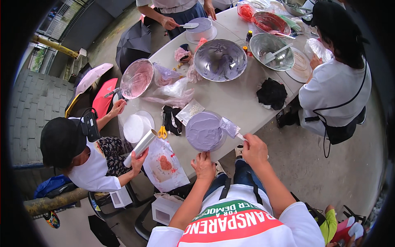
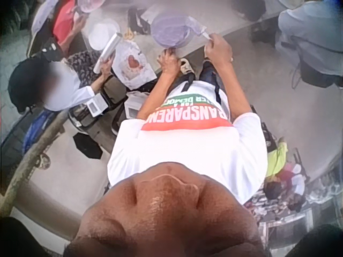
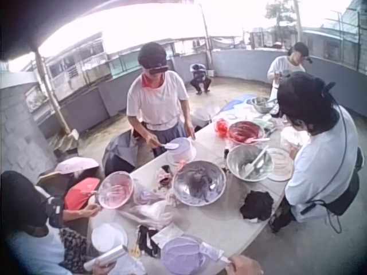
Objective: The person applies purple frosting to a round base using a spatula and smooths it across the top and sides.
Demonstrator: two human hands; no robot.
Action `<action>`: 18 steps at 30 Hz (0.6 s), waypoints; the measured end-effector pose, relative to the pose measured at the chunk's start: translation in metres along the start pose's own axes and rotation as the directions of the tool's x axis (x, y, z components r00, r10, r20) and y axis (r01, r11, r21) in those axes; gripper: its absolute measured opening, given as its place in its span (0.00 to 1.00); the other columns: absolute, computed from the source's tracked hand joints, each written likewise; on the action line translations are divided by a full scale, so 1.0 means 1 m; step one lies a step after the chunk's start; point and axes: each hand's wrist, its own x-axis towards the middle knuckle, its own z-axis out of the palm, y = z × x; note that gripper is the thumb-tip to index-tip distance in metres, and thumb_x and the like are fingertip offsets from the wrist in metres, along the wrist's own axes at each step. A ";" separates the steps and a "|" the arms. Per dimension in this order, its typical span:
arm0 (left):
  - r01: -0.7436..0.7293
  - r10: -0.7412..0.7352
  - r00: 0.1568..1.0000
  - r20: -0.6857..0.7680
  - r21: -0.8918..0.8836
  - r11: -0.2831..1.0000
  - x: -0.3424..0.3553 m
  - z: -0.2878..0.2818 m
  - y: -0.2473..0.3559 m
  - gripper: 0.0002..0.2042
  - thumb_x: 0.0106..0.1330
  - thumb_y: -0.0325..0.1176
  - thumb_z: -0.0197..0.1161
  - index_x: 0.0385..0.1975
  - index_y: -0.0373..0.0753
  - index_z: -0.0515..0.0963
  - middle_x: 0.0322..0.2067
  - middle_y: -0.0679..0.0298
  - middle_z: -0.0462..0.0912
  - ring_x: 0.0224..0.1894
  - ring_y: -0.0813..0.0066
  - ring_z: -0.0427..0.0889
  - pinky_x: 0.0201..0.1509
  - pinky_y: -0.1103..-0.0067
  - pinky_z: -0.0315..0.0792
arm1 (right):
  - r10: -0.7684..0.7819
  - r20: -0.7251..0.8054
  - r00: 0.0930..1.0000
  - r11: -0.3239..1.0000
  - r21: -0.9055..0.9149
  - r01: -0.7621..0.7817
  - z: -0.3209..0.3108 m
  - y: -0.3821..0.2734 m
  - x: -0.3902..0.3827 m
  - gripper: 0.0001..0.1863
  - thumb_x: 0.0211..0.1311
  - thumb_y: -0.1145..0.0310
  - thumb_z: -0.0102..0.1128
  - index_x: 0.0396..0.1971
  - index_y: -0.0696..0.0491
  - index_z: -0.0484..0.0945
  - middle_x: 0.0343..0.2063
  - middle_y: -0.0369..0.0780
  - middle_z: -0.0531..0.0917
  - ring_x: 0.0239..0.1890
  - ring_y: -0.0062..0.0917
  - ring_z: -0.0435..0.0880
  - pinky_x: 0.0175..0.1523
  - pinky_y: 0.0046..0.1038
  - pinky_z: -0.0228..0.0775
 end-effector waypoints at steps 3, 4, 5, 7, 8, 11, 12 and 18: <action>-0.001 0.001 1.000 0.002 -0.011 1.000 0.001 0.000 0.001 0.31 0.50 0.36 0.70 0.58 0.41 0.73 0.58 0.61 0.73 0.63 0.59 0.67 0.62 0.51 0.56 | -0.058 0.037 0.998 0.997 0.046 0.056 0.010 -0.016 0.002 0.07 0.56 0.74 0.59 0.35 0.53 0.78 0.30 0.45 0.82 0.33 0.44 0.83 0.36 0.43 0.75; 0.007 -0.007 1.000 0.018 -0.008 1.000 0.000 0.000 0.002 0.32 0.50 0.35 0.71 0.59 0.40 0.72 0.58 0.61 0.72 0.63 0.59 0.67 0.62 0.50 0.55 | -0.105 0.087 0.991 0.993 0.070 0.099 0.020 -0.025 0.004 0.07 0.56 0.74 0.59 0.35 0.53 0.78 0.30 0.46 0.82 0.33 0.45 0.83 0.36 0.43 0.75; 0.015 -0.015 0.999 0.032 -0.002 1.000 0.001 -0.001 0.003 0.33 0.49 0.35 0.72 0.60 0.39 0.71 0.59 0.61 0.71 0.64 0.59 0.66 0.62 0.50 0.55 | -0.108 0.087 0.990 0.992 0.074 0.102 0.031 -0.032 0.008 0.07 0.56 0.74 0.59 0.35 0.53 0.78 0.30 0.46 0.82 0.33 0.45 0.83 0.36 0.43 0.75; 0.021 -0.021 0.999 0.037 0.004 1.000 0.001 0.000 0.003 0.34 0.49 0.35 0.72 0.60 0.40 0.71 0.59 0.61 0.70 0.64 0.60 0.66 0.62 0.50 0.55 | -0.172 0.167 0.971 0.983 0.085 0.160 0.056 -0.042 0.019 0.08 0.56 0.75 0.58 0.37 0.53 0.77 0.30 0.46 0.82 0.33 0.45 0.83 0.37 0.43 0.76; 0.019 -0.019 0.999 0.045 0.005 1.000 0.002 0.000 0.004 0.34 0.49 0.35 0.72 0.60 0.40 0.71 0.59 0.61 0.70 0.64 0.60 0.66 0.62 0.49 0.55 | -0.174 0.168 0.970 0.983 0.089 0.161 0.064 -0.044 0.023 0.08 0.56 0.75 0.58 0.37 0.53 0.77 0.30 0.46 0.82 0.33 0.45 0.83 0.37 0.43 0.76; 0.011 -0.011 1.000 0.025 -0.009 1.000 0.001 -0.001 0.004 0.35 0.48 0.35 0.73 0.60 0.41 0.70 0.59 0.61 0.70 0.63 0.60 0.67 0.62 0.50 0.55 | -0.139 0.152 0.979 0.990 0.058 0.132 0.077 -0.042 0.033 0.08 0.56 0.74 0.58 0.38 0.53 0.77 0.31 0.47 0.82 0.35 0.45 0.84 0.37 0.43 0.76; 0.011 -0.011 1.000 0.026 -0.007 1.000 0.001 0.000 0.003 0.35 0.48 0.35 0.73 0.60 0.41 0.70 0.59 0.61 0.70 0.63 0.60 0.67 0.62 0.50 0.55 | -0.110 0.125 0.986 0.993 0.057 0.104 0.075 -0.036 0.035 0.08 0.56 0.74 0.58 0.36 0.53 0.78 0.30 0.46 0.82 0.34 0.45 0.83 0.37 0.43 0.76; 0.002 -0.002 1.000 0.001 0.002 1.000 -0.001 0.002 0.003 0.32 0.49 0.35 0.71 0.58 0.41 0.72 0.58 0.61 0.70 0.63 0.59 0.67 0.61 0.50 0.56 | 0.003 0.054 0.999 1.000 -0.001 -0.003 0.027 -0.002 0.014 0.07 0.56 0.73 0.59 0.36 0.52 0.78 0.30 0.45 0.83 0.35 0.44 0.83 0.39 0.43 0.75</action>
